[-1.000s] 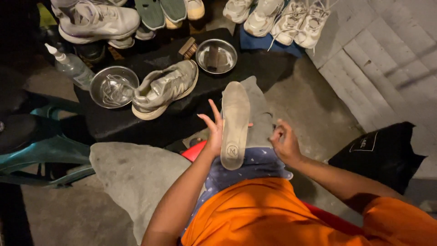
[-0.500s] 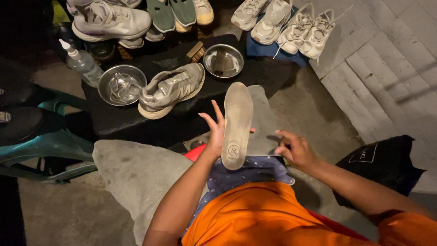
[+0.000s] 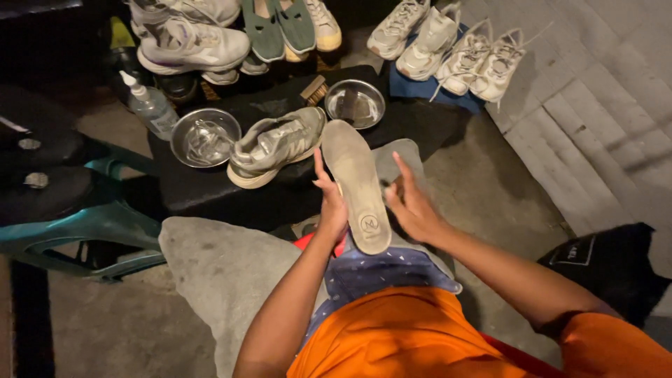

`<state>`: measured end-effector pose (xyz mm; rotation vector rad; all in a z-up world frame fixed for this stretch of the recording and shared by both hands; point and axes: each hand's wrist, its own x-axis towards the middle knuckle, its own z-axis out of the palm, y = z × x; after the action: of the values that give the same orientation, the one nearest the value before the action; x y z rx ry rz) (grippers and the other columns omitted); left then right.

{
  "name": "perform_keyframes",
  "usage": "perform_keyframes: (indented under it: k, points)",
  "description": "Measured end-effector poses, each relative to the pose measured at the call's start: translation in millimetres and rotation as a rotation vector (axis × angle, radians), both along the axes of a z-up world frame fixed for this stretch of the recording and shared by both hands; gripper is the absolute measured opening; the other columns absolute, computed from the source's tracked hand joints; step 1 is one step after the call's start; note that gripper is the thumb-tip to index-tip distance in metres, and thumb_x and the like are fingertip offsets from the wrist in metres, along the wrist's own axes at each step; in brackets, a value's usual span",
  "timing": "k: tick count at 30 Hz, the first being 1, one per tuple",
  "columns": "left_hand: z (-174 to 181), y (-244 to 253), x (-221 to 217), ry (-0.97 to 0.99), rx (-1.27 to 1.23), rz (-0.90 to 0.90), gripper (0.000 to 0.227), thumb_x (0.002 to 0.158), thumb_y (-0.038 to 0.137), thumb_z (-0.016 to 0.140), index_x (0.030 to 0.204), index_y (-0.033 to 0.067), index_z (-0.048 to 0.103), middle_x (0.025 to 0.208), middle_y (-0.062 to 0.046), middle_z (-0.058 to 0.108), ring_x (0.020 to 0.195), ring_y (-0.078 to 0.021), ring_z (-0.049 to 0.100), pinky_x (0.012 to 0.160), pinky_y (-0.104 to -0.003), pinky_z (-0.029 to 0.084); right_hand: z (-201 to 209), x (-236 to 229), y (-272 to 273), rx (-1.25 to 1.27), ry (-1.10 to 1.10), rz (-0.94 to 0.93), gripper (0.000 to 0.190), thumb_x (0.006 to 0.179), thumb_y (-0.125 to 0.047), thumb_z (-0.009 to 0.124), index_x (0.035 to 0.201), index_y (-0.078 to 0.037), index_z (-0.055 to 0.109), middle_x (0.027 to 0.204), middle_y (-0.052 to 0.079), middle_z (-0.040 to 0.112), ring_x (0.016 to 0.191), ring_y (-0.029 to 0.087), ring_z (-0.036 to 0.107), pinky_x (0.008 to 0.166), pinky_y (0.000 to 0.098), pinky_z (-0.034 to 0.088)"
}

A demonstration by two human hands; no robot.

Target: The person scrubs a shoe insole with a small sponge, repeatedly dipping it into a bowl of water and rubbing the surface. They then wipe the insole with their hands and place it on a nearby surface.

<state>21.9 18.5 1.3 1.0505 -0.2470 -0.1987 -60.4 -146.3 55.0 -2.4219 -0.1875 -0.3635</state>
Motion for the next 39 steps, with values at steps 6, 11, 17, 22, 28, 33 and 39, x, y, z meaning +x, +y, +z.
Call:
perform_keyframes:
  k: [6,11,17,22,28,33,39]
  points:
    - [-18,24,27,-0.203,-0.02,0.14,0.074,0.11,0.017,0.036,0.162,0.0266,-0.016,0.157,-0.027,0.036,0.141,-0.0296,0.041,0.12,-0.052,0.029,-32,36,37,0.478,0.327,0.111,0.101,0.099,-0.02,0.064,0.162,-0.017,-0.015,0.092,0.016,0.073,0.073,0.025,0.07,0.07,0.0343,0.057]
    - [6,34,28,-0.182,0.043,0.164,0.109,0.095,-0.003,0.067,0.162,0.0229,-0.016,0.138,-0.024,0.059,0.118,-0.0214,0.06,0.108,-0.044,0.049,-51,36,46,0.501,0.138,0.164,0.084,0.104,-0.012,0.055,0.165,-0.017,-0.001,0.098,0.013,0.076,0.073,0.013,0.067,0.068,0.0283,0.058]
    - [4,34,31,-0.214,0.147,0.174,0.087,0.104,0.007,0.056,0.164,0.0215,-0.004,0.131,-0.019,0.062,0.104,-0.018,0.061,0.098,-0.04,0.055,-47,38,48,0.601,0.157,0.174,0.071,0.11,-0.017,0.038,0.165,-0.02,-0.007,0.104,0.02,0.076,0.083,0.019,0.072,0.072,0.031,0.057]
    - [-4,37,32,-0.203,0.258,0.13,0.082,0.105,0.011,0.057,0.164,0.02,0.001,0.116,-0.018,0.07,0.083,-0.0152,0.071,0.067,-0.028,0.061,-86,46,38,0.65,0.128,0.167,0.067,0.112,-0.017,0.034,0.166,-0.019,-0.006,0.123,0.027,0.068,0.111,0.028,0.067,0.099,0.0443,0.053]
    - [-10,38,33,-0.187,0.186,0.074,0.089,0.1,0.004,0.063,0.164,0.0211,0.004,0.114,-0.021,0.07,0.089,-0.0233,0.074,0.071,-0.034,0.065,-52,43,49,0.476,0.028,0.062,0.063,0.111,-0.012,0.04,0.167,-0.018,0.011,0.152,0.019,0.044,0.13,0.022,0.044,0.104,0.0388,0.039]
    - [-19,38,39,-0.222,0.152,0.11,0.083,0.103,0.004,0.056,0.164,0.0207,0.002,0.117,-0.023,0.07,0.095,-0.0264,0.074,0.075,-0.035,0.066,-65,48,44,0.522,0.055,0.086,0.083,0.103,-0.009,0.059,0.166,-0.022,0.008,0.15,0.02,0.053,0.114,0.016,0.062,0.091,0.0357,0.058]
    - [-56,40,49,-0.15,0.082,0.101,0.088,0.102,0.003,0.058,0.164,0.0239,-0.001,0.116,-0.022,0.07,0.093,-0.0245,0.073,0.074,-0.035,0.067,-92,51,41,0.717,0.168,0.176,0.106,0.099,-0.003,0.066,0.163,-0.031,-0.014,0.132,0.027,0.064,0.101,0.02,0.069,0.077,0.0278,0.06]
